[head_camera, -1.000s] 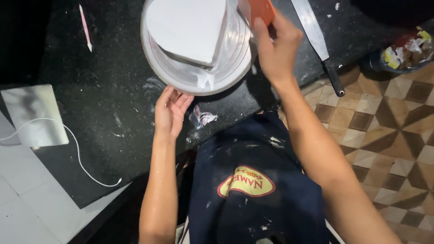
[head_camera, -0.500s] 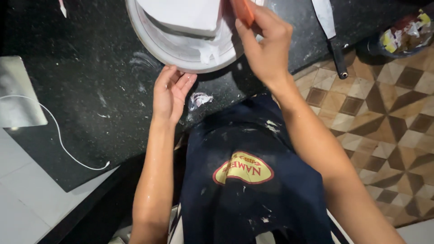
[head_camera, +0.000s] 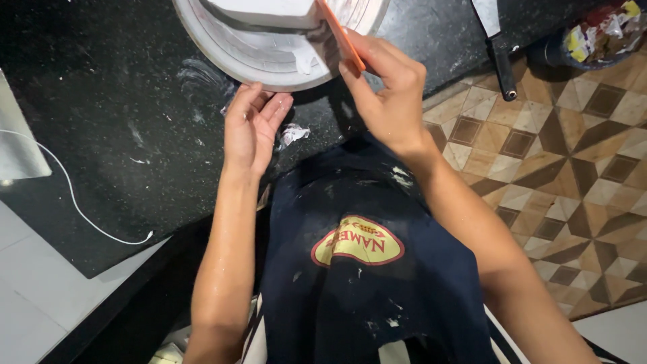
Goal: The person smooths white frosting on a heart-shaped cake set on a turntable, holding the turntable steady with one hand while running an orange plastic scraper along the sides and top. They occasionally use a long metal spatula to smooth the top surface and wipe the scraper, then reposition the cake on the turntable.
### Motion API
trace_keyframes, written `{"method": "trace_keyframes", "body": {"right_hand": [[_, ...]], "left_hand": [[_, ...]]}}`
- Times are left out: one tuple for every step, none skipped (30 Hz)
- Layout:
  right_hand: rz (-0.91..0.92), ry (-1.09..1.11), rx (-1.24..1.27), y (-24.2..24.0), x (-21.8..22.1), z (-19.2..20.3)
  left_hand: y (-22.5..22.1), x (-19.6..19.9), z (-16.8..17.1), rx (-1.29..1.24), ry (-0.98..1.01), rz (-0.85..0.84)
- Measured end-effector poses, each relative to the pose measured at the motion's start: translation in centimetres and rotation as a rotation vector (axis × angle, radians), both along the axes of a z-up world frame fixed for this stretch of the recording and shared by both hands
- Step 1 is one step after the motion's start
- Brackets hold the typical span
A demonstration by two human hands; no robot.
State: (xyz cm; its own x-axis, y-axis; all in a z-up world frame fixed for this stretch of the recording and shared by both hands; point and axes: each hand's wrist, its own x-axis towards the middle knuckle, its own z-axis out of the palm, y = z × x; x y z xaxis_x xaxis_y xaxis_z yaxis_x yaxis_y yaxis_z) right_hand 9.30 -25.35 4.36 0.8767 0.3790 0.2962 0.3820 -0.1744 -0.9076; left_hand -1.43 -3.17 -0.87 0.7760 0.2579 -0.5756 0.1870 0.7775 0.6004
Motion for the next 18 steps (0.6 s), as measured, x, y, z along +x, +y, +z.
{"method": "trace_keyframes", "body": {"right_hand": [[0.002, -0.005, -0.005, -0.1, -0.1, 0.0], [0.004, -0.009, -0.011, -0.1, -0.2, 0.0], [0.005, -0.009, -0.012, -0.3, -0.4, 0.3], [0.010, 0.000, -0.014, -0.5, -0.7, 0.6], [0.015, 0.006, -0.017, -0.7, -0.7, 0.9], [0.015, 0.003, -0.019, -1.1, -1.2, 1.1], [0.010, 0.034, -0.014, -1.5, -1.7, 1.4], [0.005, 0.066, -0.009, -1.9, -2.1, 1.7], [0.006, 0.058, -0.006, -2.4, -1.8, 1.2], [-0.042, 0.072, -0.017, -2.9, -1.5, 0.8], [-0.090, 0.092, -0.028, -3.5, -1.4, 0.3], [-0.089, 0.088, -0.025, -5.2, 0.1, -0.5], [-0.184, -0.085, -0.029, -6.9, 1.6, -1.5], [-0.274, -0.261, -0.032, -8.5, 3.1, -2.4], [-0.272, -0.256, -0.029, -12.1, 6.1, -4.3], [-0.280, -0.250, -0.047, -15.2, 8.4, -6.3], [-0.293, -0.251, -0.066, -17.8, 10.0, -8.4], [-0.305, -0.251, -0.086, -21.6, 11.7, -11.3]], "left_hand": [[0.0, -0.1, -0.1, 0.000, -0.002, 0.002], [0.1, -0.1, -0.2, -0.001, -0.004, 0.003], [0.1, -0.2, -0.2, -0.002, -0.005, 0.004], [0.1, -0.3, -0.2, -0.005, -0.007, 0.003], [0.1, -0.2, -0.2, -0.009, -0.013, 0.002], [0.1, -0.2, -0.2, -0.010, -0.016, 0.003], [0.0, -0.2, 0.0, -0.012, -0.012, 0.001], [0.0, -0.2, 0.1, -0.015, -0.007, -0.001], [0.0, 0.0, 0.4, -0.012, -0.015, 0.000], [0.1, 0.2, 0.7, -0.012, -0.008, -0.002], [0.1, 0.2, 1.1, -0.013, 0.004, -0.004], [0.2, 0.2, 0.9, -0.010, 0.000, -0.003], [0.4, 0.2, 0.8, -0.016, 0.003, -0.001], [0.6, 0.2, 0.7, -0.021, 0.006, 0.001], [0.7, 0.0, 0.8, -0.018, 0.010, 0.003], [0.7, -0.2, 0.9, -0.016, 0.019, 0.012], [0.7, -0.1, 0.9, -0.017, 0.023, 0.015], [0.8, -0.1, 0.9, -0.017, 0.020, 0.013]]}}
